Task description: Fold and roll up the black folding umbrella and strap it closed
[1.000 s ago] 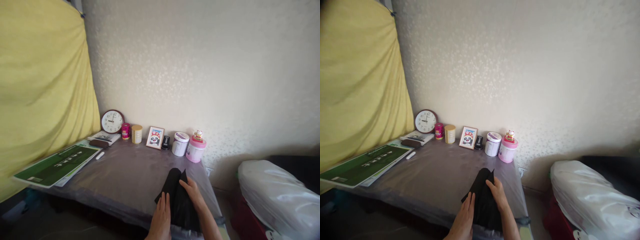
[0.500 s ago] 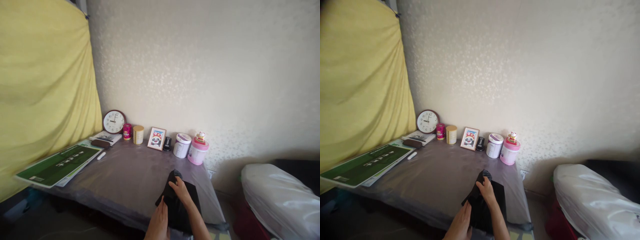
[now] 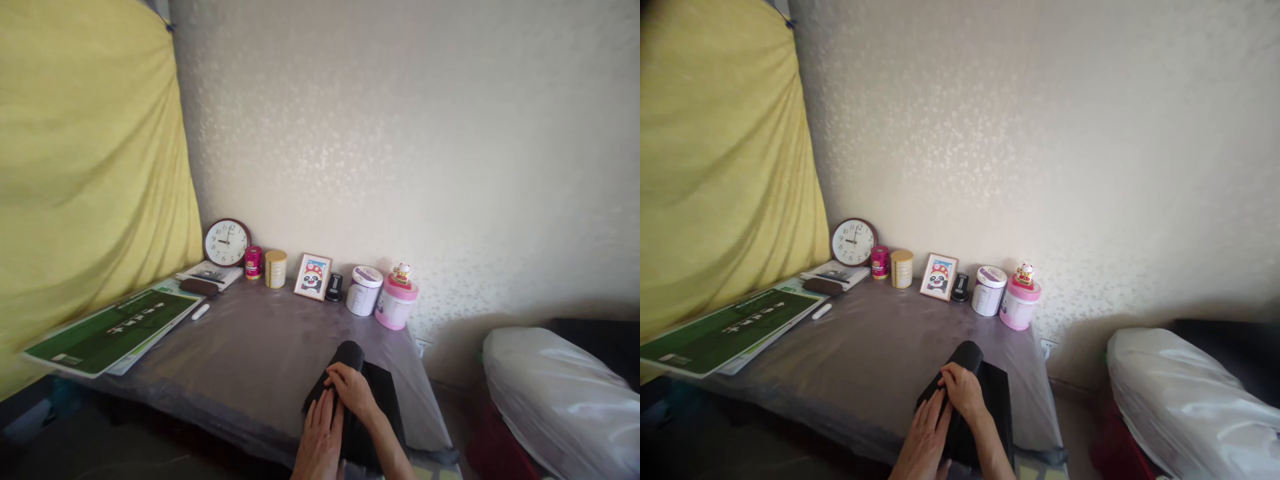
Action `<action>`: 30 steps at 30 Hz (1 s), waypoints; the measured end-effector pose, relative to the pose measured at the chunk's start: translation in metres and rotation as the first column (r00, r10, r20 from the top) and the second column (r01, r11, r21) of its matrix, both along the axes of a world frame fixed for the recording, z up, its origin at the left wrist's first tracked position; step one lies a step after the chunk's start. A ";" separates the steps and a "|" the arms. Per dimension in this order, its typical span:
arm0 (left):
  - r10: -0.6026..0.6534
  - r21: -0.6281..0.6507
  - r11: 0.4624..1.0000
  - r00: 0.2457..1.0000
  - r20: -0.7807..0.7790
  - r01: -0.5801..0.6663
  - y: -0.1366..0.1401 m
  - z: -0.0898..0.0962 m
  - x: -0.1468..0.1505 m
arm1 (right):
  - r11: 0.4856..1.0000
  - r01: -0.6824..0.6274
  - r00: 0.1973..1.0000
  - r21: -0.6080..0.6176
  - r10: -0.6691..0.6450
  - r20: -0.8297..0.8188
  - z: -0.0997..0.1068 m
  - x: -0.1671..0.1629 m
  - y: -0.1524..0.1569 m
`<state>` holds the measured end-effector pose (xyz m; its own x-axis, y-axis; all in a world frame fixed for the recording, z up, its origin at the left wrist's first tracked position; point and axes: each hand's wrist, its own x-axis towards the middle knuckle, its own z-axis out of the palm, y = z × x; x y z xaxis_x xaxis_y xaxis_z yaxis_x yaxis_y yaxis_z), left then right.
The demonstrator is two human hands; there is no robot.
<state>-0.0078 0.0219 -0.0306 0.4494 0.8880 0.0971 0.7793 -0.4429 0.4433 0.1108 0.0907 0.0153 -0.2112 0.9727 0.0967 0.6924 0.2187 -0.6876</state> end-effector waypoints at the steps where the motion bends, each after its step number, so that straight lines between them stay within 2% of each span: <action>1: 0.011 -0.003 1.000 1.000 -0.007 -0.011 0.001 -0.004 0.001 | 0.999 -0.023 1.000 0.038 0.022 0.016 0.001 0.000 -0.004; 5: 0.017 0.025 1.000 0.999 -0.034 -0.016 0.004 -0.018 0.006 | 0.960 -0.108 0.993 0.260 0.091 0.077 -0.001 0.005 -0.018; 7: 0.019 0.020 1.000 0.998 -0.056 -0.018 0.004 -0.023 0.009 | 0.935 -0.150 0.987 0.321 0.126 0.095 -0.005 0.010 -0.017; 11: 0.052 -0.060 0.997 0.994 -0.095 -0.058 0.005 -0.025 0.014 | 0.928 -0.137 0.985 0.346 0.090 0.148 -0.020 0.022 0.005; 14: 0.067 -0.136 0.987 0.988 -0.136 -0.086 0.003 -0.015 0.015 | 0.938 -0.085 0.984 0.336 0.028 0.173 -0.031 0.028 0.030; 19: 0.080 -0.236 0.964 0.979 -0.189 -0.124 -0.003 0.020 0.015 | 0.941 0.058 0.984 0.333 -0.110 0.141 -0.037 0.031 0.065; 22: 0.071 -0.280 0.952 0.977 -0.200 -0.127 -0.006 0.032 0.013 | 0.933 0.202 0.963 0.298 -0.244 0.112 -0.035 0.041 0.073; 25: 0.053 -0.270 0.960 0.993 -0.104 -0.080 -0.010 0.030 0.008 | 0.889 0.371 0.911 0.269 -0.405 0.083 -0.031 0.066 0.063; 30: 0.067 -0.210 0.975 0.996 -0.062 -0.078 -0.016 0.022 0.005 | 0.781 0.579 0.783 0.235 -0.613 0.108 -0.034 0.117 0.012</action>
<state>-0.0027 0.0062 -0.0085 0.3825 0.9161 -0.1199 0.8315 -0.2847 0.4770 0.2277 0.1027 -0.0192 0.3759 0.8769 0.2994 0.8256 -0.1703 -0.5379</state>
